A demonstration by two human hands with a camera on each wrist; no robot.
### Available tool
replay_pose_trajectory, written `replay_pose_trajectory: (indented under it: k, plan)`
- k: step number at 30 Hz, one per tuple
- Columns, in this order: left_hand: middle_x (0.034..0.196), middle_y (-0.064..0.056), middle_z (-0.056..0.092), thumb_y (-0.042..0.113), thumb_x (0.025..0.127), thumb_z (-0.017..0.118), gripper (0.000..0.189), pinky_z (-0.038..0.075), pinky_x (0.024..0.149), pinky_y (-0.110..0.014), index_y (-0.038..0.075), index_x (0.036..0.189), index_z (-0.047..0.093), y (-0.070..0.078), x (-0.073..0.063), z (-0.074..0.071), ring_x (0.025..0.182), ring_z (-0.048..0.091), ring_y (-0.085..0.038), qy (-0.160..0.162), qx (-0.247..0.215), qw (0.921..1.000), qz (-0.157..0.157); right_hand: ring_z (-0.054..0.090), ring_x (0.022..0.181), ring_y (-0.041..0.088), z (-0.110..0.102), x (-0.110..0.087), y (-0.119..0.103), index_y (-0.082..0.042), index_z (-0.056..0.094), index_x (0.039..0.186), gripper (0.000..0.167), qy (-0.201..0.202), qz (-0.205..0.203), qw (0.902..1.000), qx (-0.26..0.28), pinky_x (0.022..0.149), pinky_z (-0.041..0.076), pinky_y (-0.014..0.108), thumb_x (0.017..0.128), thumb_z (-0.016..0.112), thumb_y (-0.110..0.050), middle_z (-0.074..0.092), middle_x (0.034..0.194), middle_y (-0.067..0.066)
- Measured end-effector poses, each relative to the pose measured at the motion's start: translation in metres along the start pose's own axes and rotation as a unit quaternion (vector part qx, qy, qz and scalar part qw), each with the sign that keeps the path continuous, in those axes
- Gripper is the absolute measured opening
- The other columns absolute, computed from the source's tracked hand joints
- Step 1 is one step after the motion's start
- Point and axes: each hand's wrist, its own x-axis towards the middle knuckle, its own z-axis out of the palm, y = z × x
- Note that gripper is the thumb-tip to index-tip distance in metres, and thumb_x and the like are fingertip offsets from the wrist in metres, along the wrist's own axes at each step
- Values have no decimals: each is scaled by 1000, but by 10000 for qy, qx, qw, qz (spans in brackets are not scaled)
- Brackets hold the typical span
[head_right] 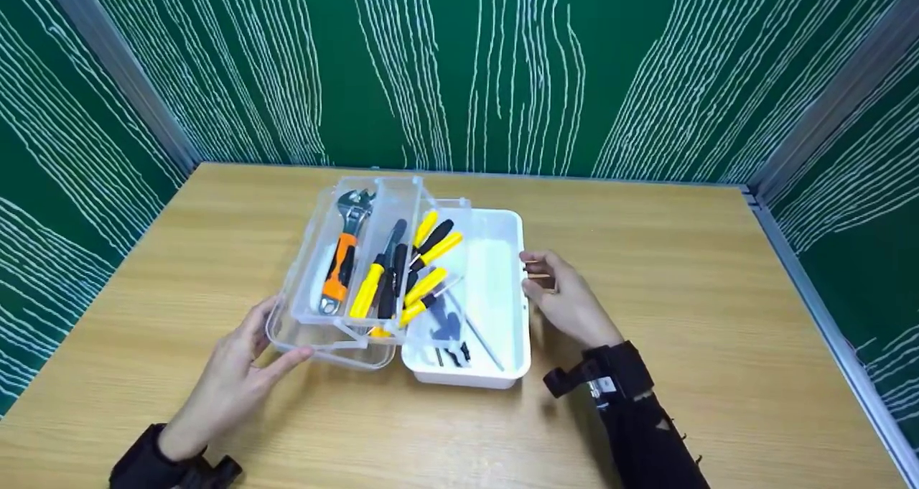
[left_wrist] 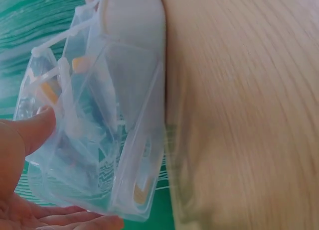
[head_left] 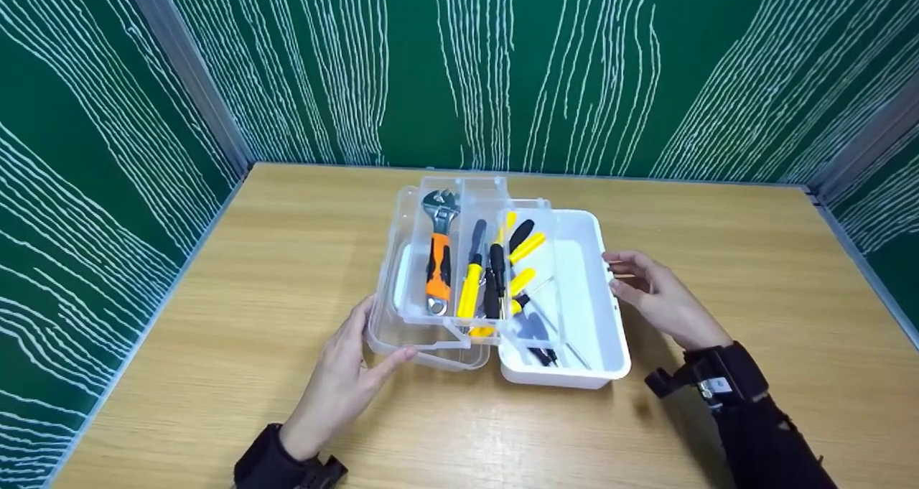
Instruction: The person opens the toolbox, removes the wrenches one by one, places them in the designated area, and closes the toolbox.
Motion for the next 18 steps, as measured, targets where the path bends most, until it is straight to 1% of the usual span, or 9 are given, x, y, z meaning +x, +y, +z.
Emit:
replay_pose_trajectory:
  k: [4, 8, 15, 18]
  plan:
    - [162, -24, 49, 32, 91, 86, 91, 46, 121, -53, 2, 162, 38, -3, 2, 2, 146, 55, -42, -136, -206, 9994, -227, 55, 139, 37, -1, 0, 2, -4, 44, 159, 51, 35, -91, 9999, 112, 95, 48, 6, 111, 57, -17, 54, 155, 23]
    - [162, -26, 48, 31, 92, 84, 87, 43, 122, -52, 0, 160, 40, -4, 3, 3, 148, 52, -43, -234, -352, 9986, -308, 55, 138, 37, -1, -1, 3, -3, 43, 159, 51, 49, -106, 9999, 109, 95, 49, 7, 112, 56, -18, 54, 154, 24]
    - [156, -27, 54, 31, 91, 85, 84, 44, 121, -52, -2, 156, 44, -11, 4, 3, 145, 56, -43, -297, -415, 9980, -382, 56, 136, 36, 0, 0, 3, -4, 44, 159, 50, 47, -83, 9999, 124, 95, 51, 8, 113, 55, -19, 55, 154, 24]
    - [155, -25, 57, 31, 91, 85, 81, 44, 121, -53, -1, 154, 46, -14, 5, 2, 144, 57, -42, -357, -519, 9970, -446, 56, 135, 34, 2, 1, 3, -4, 44, 159, 49, 41, -98, 9998, 149, 95, 52, 9, 113, 55, -20, 55, 153, 23]
